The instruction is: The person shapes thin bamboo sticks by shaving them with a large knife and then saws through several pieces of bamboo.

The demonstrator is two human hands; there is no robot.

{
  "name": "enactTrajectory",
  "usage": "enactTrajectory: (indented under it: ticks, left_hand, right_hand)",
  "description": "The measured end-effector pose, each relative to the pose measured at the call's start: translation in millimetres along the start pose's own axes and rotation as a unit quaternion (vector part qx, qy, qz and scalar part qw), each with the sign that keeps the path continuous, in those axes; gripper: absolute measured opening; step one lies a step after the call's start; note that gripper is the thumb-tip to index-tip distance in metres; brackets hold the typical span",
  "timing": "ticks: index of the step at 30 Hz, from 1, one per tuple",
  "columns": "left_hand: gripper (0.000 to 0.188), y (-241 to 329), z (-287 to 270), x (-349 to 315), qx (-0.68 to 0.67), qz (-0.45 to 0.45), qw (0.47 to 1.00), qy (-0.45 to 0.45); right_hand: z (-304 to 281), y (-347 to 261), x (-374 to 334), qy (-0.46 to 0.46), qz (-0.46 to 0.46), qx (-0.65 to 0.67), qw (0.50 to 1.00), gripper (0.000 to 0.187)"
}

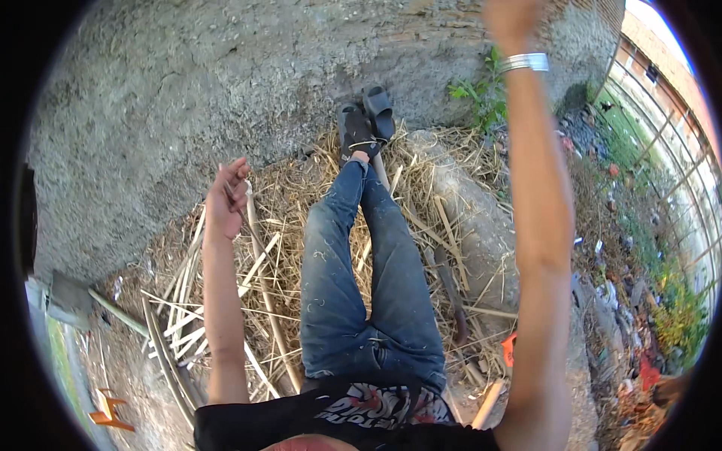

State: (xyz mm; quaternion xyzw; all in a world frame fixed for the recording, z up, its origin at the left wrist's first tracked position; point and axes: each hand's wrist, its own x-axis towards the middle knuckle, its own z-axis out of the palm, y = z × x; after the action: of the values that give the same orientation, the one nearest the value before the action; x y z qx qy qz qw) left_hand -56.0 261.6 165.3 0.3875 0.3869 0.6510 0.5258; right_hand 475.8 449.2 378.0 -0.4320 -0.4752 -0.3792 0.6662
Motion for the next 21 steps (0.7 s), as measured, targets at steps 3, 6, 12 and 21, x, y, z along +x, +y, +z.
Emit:
enactTrajectory:
  ticks: [3,6,12,21]
  left_hand:
    - [0.036,-2.9,-5.8,-11.4,-0.038,0.009,0.999,0.009]
    - [0.034,-3.5,-2.0,-21.1,0.026,0.0,1.0,-0.007]
    - [0.035,-11.6,-7.8,-12.9,0.029,-0.002,1.0,0.007]
    - [0.035,-51.7,-23.7,-16.7,0.024,-0.044,0.998,0.023]
  right_hand:
    - [-11.6,-105.1,-111.8,-0.23,0.074,0.219,0.945,0.022]
    - [-17.0,-135.0,-153.3,-0.27,0.131,0.313,0.901,0.024]
    - [-24.0,-133.0,-149.7,-0.381,0.145,0.337,0.849,0.029]
    - [-59.6,-20.1,51.2,-0.454,-0.285,0.123,0.835,0.032]
